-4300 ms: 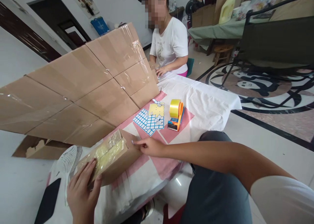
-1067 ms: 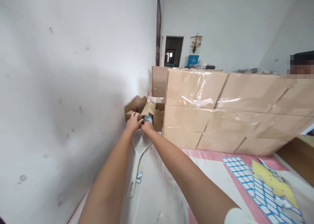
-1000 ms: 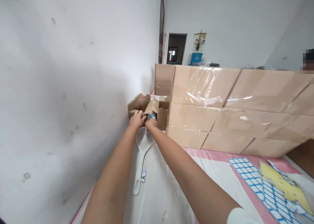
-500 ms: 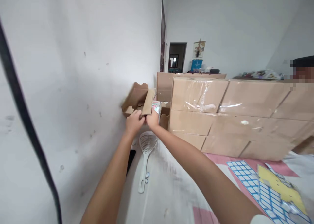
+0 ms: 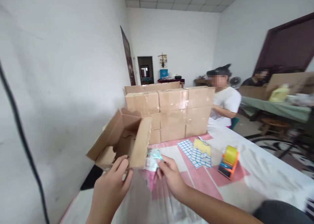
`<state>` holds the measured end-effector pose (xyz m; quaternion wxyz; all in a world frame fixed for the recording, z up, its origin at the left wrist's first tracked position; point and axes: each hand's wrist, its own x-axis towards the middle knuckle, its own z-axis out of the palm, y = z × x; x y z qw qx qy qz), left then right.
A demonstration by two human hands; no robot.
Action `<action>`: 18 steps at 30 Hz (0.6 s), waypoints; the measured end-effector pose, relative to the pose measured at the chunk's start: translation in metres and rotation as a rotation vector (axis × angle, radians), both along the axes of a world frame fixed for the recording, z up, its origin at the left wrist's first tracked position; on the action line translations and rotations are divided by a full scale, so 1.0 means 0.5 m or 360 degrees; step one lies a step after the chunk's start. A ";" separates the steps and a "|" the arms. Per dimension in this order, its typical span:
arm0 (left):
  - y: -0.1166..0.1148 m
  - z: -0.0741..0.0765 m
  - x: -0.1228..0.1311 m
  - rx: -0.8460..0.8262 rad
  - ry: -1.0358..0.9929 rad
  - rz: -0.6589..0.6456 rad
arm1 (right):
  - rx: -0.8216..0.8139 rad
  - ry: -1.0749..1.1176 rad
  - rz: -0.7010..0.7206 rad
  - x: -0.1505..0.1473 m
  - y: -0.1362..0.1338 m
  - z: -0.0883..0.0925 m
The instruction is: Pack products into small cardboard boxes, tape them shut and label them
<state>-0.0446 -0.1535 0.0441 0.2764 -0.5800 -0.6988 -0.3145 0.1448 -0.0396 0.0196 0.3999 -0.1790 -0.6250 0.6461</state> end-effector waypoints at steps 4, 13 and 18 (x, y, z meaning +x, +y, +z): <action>0.022 -0.027 0.060 -0.0186 -0.0403 -0.0485 | 0.0451 -0.0387 -0.0552 0.246 0.015 -0.062; 0.088 -0.087 0.068 -0.0772 -0.0679 -0.1044 | 0.1803 -0.1345 -0.0094 0.483 -0.019 -0.174; 0.065 -0.110 0.025 -0.0823 -0.0648 -0.1125 | 0.1455 -0.1470 -0.0701 0.454 -0.014 -0.154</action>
